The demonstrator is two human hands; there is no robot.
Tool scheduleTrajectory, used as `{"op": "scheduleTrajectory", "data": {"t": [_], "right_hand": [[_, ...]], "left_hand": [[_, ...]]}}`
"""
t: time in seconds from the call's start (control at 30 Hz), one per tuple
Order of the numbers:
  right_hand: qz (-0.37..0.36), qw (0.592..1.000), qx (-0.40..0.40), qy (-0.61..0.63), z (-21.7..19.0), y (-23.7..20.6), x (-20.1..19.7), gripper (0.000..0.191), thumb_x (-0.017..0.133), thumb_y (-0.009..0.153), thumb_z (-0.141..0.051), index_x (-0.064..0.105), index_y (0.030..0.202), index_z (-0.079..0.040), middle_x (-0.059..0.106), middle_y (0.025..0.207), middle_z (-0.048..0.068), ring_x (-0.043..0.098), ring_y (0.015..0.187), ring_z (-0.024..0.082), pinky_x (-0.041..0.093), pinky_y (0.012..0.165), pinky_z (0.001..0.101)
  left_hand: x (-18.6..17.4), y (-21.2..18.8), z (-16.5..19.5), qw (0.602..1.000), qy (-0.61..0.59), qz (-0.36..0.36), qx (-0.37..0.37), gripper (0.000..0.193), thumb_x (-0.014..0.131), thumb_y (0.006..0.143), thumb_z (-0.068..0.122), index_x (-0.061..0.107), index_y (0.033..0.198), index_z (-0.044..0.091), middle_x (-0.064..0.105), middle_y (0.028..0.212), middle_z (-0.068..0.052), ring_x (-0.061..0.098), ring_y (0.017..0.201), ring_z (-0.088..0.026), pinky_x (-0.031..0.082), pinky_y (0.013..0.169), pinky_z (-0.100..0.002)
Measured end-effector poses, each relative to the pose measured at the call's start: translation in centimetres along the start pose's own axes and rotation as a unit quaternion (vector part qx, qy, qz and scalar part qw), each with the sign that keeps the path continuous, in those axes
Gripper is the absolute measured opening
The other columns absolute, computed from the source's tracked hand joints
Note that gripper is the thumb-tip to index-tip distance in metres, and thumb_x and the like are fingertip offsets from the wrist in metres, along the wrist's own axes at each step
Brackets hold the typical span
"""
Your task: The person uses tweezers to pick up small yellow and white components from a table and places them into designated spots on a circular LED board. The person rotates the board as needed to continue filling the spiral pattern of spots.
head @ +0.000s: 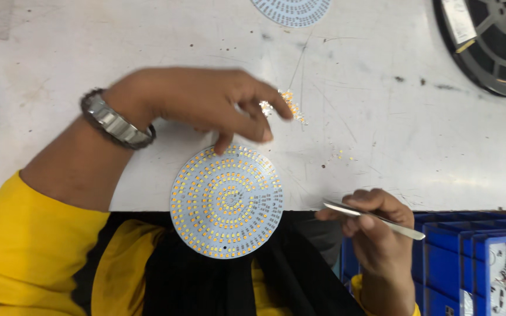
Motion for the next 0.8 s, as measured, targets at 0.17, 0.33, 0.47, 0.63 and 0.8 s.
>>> {"op": "scheduleTrajectory", "data": {"t": [0.17, 0.33, 0.47, 0.63, 0.8], "right_hand": [[-0.03, 0.978, 0.104, 0.176, 0.4, -0.7, 0.6, 0.017, 0.075, 0.097, -0.018, 0.072, 0.103, -0.002, 0.058, 0.074, 0.0, 0.057, 0.07, 0.012, 0.035, 0.107, 0.0814], [-0.049, 0.961, 0.12, 0.245, 0.6, -0.3, 1.3, 0.02, 0.073, 0.099, -0.022, 0.074, 0.109, -0.004, 0.058, 0.075, -0.002, 0.057, 0.072, 0.012, 0.028, 0.112, 0.0828], [-0.058, 0.956, 0.136, 0.253, 0.8, 0.3, 2.4, 0.023, 0.073, 0.099, -0.023, 0.074, 0.111, -0.004, 0.056, 0.073, -0.003, 0.056, 0.074, 0.011, 0.028, 0.111, 0.0835], [-0.055, 0.952, 0.126, 0.272, 0.6, 0.6, 4.0, 0.019, 0.072, 0.102, -0.023, 0.073, 0.107, -0.004, 0.053, 0.078, -0.002, 0.054, 0.077, 0.013, 0.028, 0.11, 0.0853], [-0.027, 0.959, 0.093, 0.267, 0.7, 2.3, 4.2, 0.016, 0.072, 0.098, -0.022, 0.068, 0.098, -0.006, 0.052, 0.073, -0.002, 0.053, 0.073, 0.014, 0.029, 0.108, 0.083]], "left_hand": [[-2.7, -5.8, -1.9, 0.959, 0.094, 0.226, -0.142, 0.055, 0.069, 0.088, 0.04, 0.06, 0.138, 0.018, 0.079, 0.102, -0.011, 0.066, 0.046, -0.018, 0.055, 0.055, -0.034], [1.7, -13.8, -5.5, 0.939, 0.007, 0.318, -0.13, 0.057, 0.061, 0.095, 0.04, 0.059, 0.145, 0.014, 0.079, 0.099, -0.013, 0.065, 0.039, -0.013, 0.055, 0.05, -0.029], [6.7, -15.8, -6.6, 0.932, -0.161, 0.325, -0.018, 0.064, 0.061, 0.1, 0.043, 0.051, 0.153, 0.007, 0.077, 0.116, -0.013, 0.066, 0.043, -0.007, 0.057, 0.042, -0.02], [8.4, -15.6, -6.8, 0.907, -0.22, 0.358, -0.005, 0.065, 0.061, 0.101, 0.043, 0.048, 0.153, 0.006, 0.079, 0.118, -0.015, 0.067, 0.049, -0.008, 0.045, 0.044, -0.018], [6.8, -13.9, -6.6, 0.893, -0.186, 0.406, -0.047, 0.064, 0.062, 0.099, 0.042, 0.052, 0.151, 0.005, 0.081, 0.116, -0.015, 0.066, 0.049, -0.009, 0.045, 0.044, -0.02]]}}
Point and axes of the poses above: each hand's wrist, its own y-axis towards the middle knuckle, its own x-axis out of the palm, z = x × y, the point moved 4 cm from there along y, towards the middle knuckle
